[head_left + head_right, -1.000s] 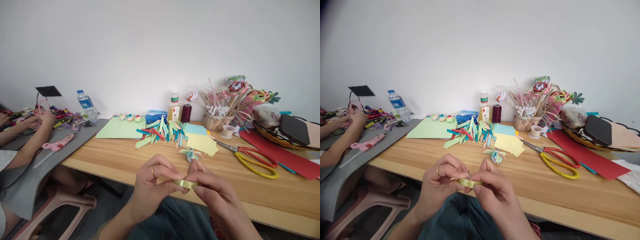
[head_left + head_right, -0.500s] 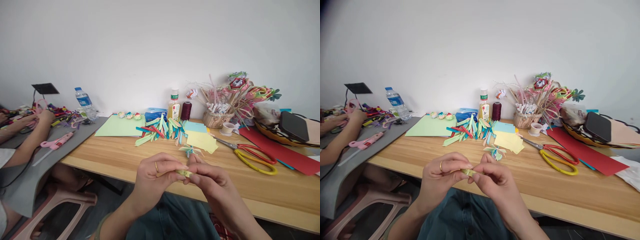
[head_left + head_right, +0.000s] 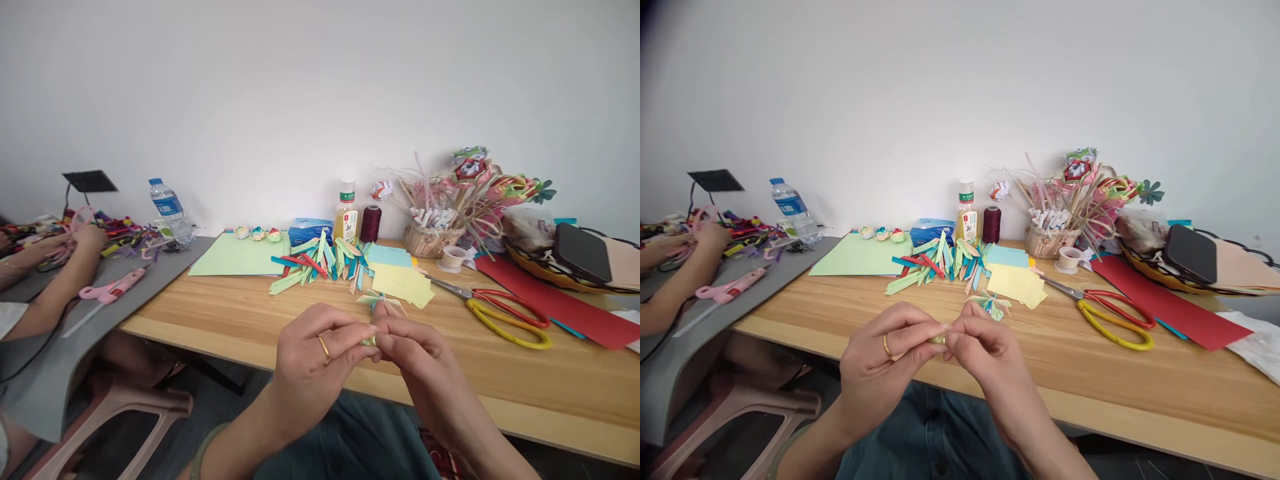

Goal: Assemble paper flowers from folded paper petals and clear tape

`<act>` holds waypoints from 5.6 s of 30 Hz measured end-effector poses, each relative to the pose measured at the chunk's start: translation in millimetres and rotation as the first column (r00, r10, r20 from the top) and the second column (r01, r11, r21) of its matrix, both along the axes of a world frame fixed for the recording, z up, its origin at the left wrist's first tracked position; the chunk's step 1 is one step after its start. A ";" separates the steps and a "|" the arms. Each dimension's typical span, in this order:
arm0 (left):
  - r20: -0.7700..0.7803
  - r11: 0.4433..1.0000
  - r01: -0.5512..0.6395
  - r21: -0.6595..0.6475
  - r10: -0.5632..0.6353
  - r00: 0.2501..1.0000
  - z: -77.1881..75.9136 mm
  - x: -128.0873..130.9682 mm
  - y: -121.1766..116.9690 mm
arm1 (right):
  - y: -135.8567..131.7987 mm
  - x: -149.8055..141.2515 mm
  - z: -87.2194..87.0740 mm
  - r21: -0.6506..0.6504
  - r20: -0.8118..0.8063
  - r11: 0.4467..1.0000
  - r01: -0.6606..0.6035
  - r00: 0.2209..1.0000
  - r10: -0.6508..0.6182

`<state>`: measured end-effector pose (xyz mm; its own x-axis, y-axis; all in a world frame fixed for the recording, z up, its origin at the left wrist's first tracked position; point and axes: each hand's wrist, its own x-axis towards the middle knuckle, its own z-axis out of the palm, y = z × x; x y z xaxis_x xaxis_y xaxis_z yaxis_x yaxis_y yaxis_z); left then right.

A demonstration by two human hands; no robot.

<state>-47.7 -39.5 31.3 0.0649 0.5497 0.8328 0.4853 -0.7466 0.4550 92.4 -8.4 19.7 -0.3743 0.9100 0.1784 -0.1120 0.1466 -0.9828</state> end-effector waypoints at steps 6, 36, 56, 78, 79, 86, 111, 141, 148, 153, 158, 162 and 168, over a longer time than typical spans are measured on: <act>0.252 0.984 0.100 -0.144 -0.062 0.966 -2.6 -0.2 -0.4 | -1.3 -1.1 4.4 -0.068 -0.045 0.996 -0.063 0.997 0.060; 0.247 0.988 0.141 -0.058 -0.123 0.961 -3.3 -1.8 0.6 | -3.3 19.2 2.3 0.311 0.113 0.949 0.050 0.990 -0.089; 0.202 0.998 0.036 -0.051 -0.025 0.979 4.5 6.8 3.0 | 1.5 7.1 -2.8 0.474 0.113 0.875 0.101 0.978 -0.175; 0.451 0.956 0.249 -0.158 -0.154 0.879 -5.4 6.8 7.1 | 4.4 4.3 -8.0 0.260 -0.035 0.961 0.094 0.996 -0.088; 0.428 0.962 0.233 -0.144 -0.152 0.891 -5.3 6.4 7.5 | 3.8 5.2 -9.0 0.288 -0.022 0.950 0.118 0.993 -0.116; 0.340 0.983 0.139 -0.118 -0.091 0.936 -2.4 6.0 7.4 | -9.7 13.6 -0.7 0.590 0.011 0.769 0.246 0.950 -0.313; 0.407 0.961 0.218 -0.168 -0.134 0.903 -0.2 9.0 5.4 | 2.7 12.1 3.1 0.198 -0.147 0.980 -0.019 0.988 0.049; 0.322 0.938 0.285 -0.195 -0.214 0.922 7.4 1.7 6.0 | 5.5 8.5 7.9 0.151 -0.091 0.946 -0.286 0.949 0.302; 0.305 0.912 0.308 -0.272 -0.222 0.926 8.7 0.5 1.7 | 1.5 9.6 13.5 0.223 -0.062 0.949 -0.222 0.969 0.241; 0.372 0.828 0.392 -0.400 -0.245 0.895 13.3 0.8 0.0 | -0.4 13.4 17.6 0.361 0.006 0.925 -0.118 0.992 0.124; 0.447 0.751 0.445 -0.487 -0.224 0.866 14.4 2.2 -0.3 | -7.4 16.3 21.0 0.501 0.126 0.863 -0.061 0.992 -0.002; 0.534 0.659 0.551 -0.512 -0.259 0.805 15.3 -0.1 -2.0 | -13.2 16.8 23.6 0.548 0.140 0.835 -0.051 0.990 -0.031; 0.639 0.596 0.655 -0.465 -0.286 0.714 15.0 -0.5 -2.1 | -15.6 15.3 25.3 0.567 0.178 0.821 -0.067 0.983 -0.043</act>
<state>-48.2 -41.6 46.3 0.1998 0.9341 0.2958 -0.2553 -0.2419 0.9361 107.7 -24.0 45.0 -0.4596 0.6613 0.5928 0.0479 0.6850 -0.7270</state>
